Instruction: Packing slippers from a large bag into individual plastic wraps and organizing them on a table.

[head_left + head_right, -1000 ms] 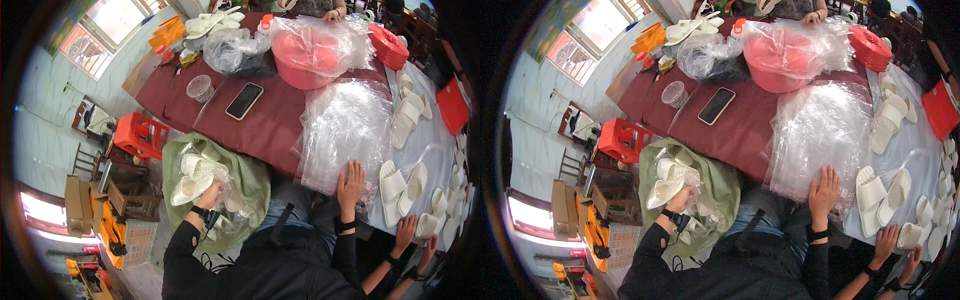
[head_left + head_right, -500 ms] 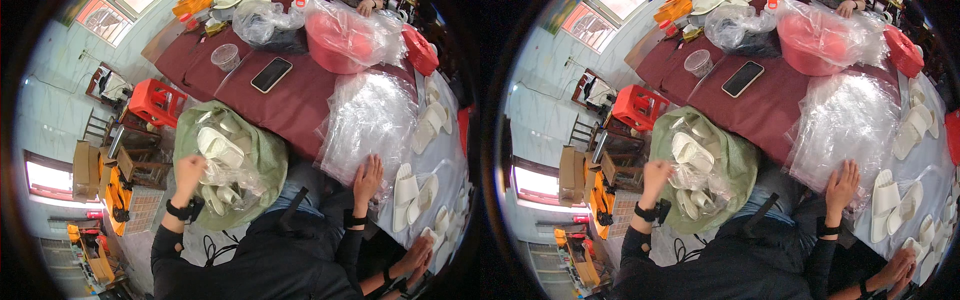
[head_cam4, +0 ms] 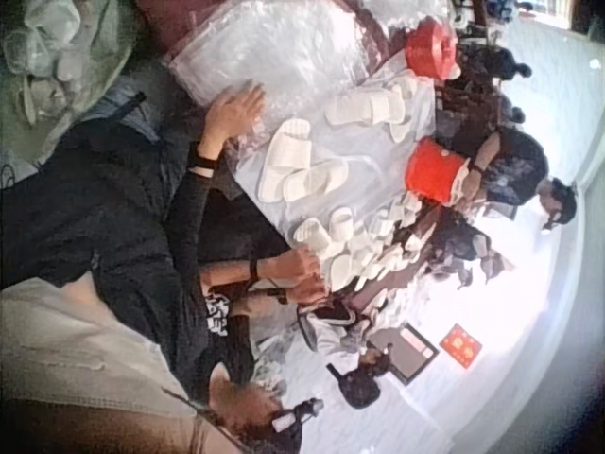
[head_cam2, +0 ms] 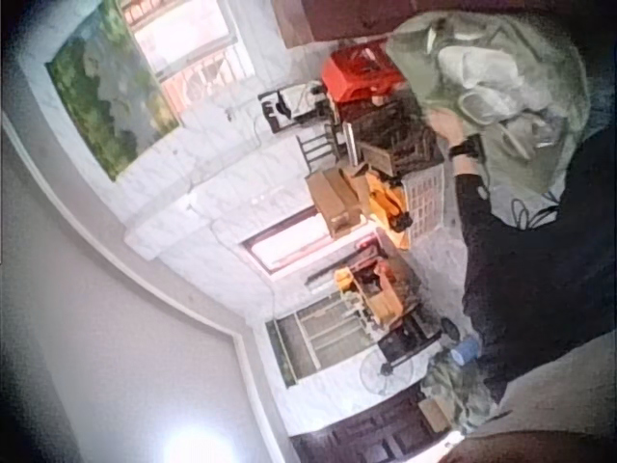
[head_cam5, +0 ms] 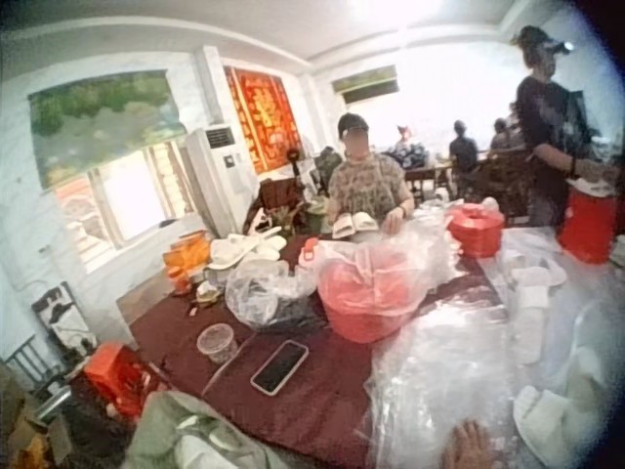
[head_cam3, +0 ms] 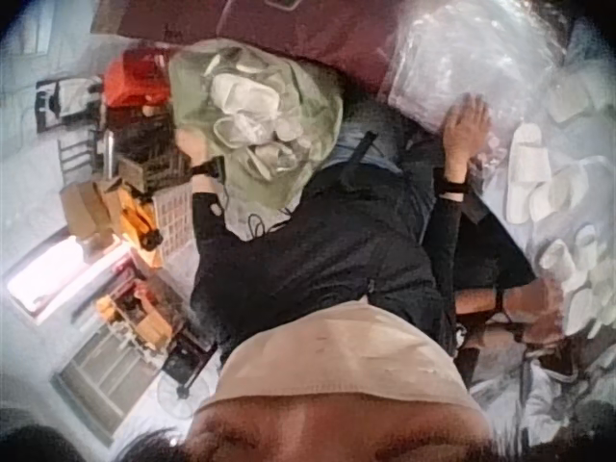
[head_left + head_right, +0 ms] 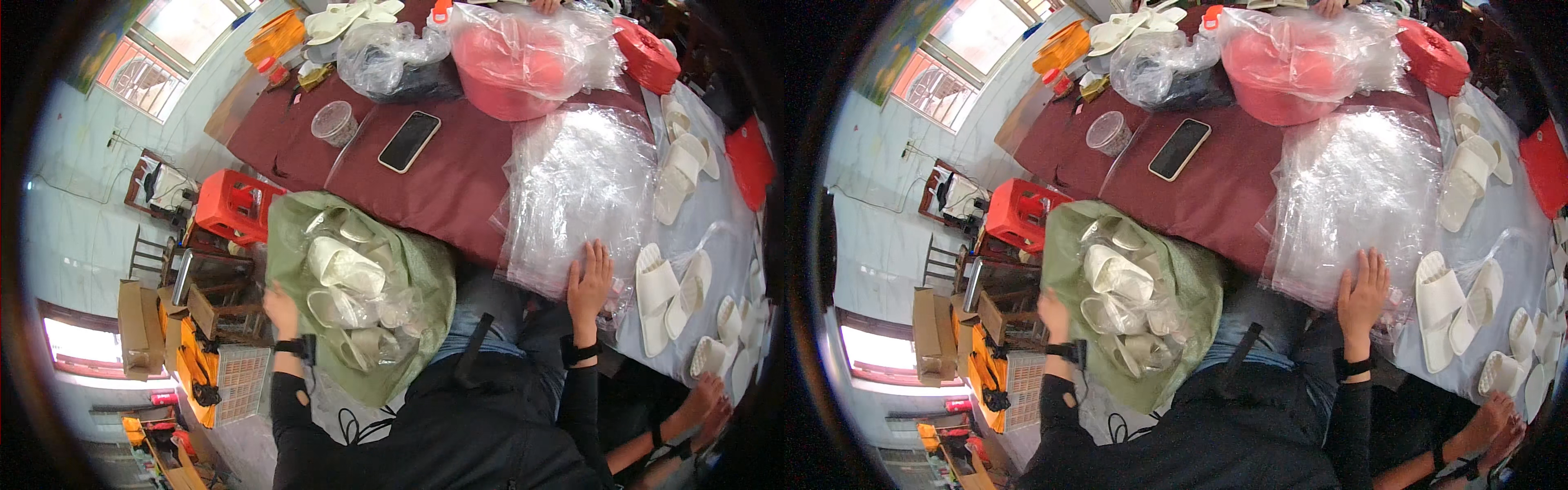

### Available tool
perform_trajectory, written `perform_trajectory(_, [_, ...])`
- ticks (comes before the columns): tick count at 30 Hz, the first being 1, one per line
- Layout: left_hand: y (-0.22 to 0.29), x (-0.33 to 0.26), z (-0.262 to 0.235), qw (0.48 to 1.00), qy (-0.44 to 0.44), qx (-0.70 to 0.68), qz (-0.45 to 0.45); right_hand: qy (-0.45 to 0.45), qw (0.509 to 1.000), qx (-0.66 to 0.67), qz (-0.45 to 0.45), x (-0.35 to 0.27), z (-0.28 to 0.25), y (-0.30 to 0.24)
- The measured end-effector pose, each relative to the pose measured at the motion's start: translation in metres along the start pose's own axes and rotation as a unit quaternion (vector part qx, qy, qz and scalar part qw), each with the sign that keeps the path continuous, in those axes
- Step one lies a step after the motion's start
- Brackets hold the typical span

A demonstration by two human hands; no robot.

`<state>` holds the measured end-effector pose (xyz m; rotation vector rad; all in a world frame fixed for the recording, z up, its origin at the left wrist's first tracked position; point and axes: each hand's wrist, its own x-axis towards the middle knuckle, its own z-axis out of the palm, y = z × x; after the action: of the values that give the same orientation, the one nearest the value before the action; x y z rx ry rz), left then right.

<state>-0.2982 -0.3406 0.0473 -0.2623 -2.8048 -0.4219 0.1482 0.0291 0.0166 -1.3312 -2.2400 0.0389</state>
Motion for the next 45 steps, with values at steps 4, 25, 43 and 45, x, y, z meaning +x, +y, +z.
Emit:
perform_trajectory(4, [0.025, 0.055, -0.066, 0.987, 0.1, -0.123, 0.04, 0.004, 1.0, 0.015, 0.002, 0.001, -0.001, -0.004])
perform_trajectory(25, [0.012, 0.092, -0.053, 0.984, -0.152, -0.03, 0.09, -0.016, 1.0, 0.008, 0.007, 0.002, 0.0, -0.01])
perform_trajectory(43, [0.064, 0.066, -0.076, 0.985, -0.124, -0.004, 0.121, -0.014, 1.0, 0.001, 0.007, 0.002, -0.005, -0.008])
perform_trajectory(45, [0.077, 0.056, -0.072, 0.95, -0.188, 0.211, 0.13, -0.013, 1.0, 0.0, 0.008, 0.001, -0.001, -0.006])
